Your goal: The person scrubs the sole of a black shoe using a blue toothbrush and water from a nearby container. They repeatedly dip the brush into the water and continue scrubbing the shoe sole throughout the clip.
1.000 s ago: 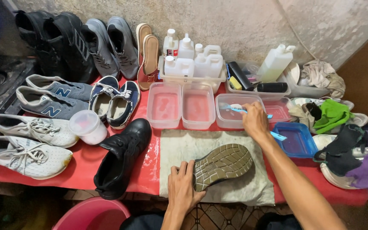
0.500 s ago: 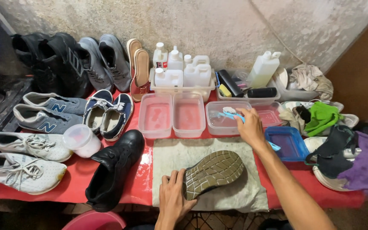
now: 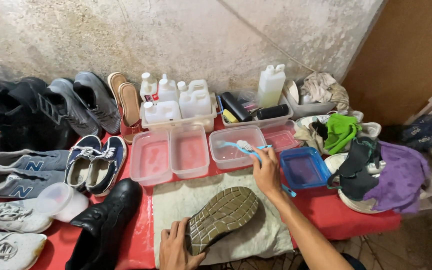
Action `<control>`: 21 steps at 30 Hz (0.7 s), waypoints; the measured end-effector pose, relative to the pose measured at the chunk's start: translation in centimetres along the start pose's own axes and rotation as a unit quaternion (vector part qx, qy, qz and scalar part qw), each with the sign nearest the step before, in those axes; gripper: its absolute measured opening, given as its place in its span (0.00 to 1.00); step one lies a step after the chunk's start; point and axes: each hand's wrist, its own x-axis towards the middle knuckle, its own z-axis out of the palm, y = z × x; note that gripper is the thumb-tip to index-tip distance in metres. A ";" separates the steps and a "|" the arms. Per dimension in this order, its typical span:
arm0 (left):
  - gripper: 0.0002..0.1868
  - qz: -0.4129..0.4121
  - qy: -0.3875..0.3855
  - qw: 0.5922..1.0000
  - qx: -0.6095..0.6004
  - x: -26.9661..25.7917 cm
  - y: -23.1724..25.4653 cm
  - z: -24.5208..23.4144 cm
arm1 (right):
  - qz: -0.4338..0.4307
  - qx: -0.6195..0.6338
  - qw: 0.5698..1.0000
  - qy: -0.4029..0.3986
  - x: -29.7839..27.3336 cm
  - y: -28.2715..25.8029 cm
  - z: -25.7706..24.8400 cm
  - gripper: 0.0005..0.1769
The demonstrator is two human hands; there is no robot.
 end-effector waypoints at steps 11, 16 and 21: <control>0.68 -0.009 0.033 0.999 0.032 0.5 -2.6 3.2 | 0.107 -0.204 0.969 -0.083 8.7 11.5 -5.9 0.05; 0.66 0.010 0.114 0.993 0.034 0.0 -1.5 3.0 | 0.133 -0.247 0.937 -0.208 11.2 12.8 -4.7 0.07; 0.22 0.029 0.258 0.961 0.091 0.4 -1.2 4.0 | 0.119 -0.271 0.911 -0.286 11.6 17.5 -0.8 0.09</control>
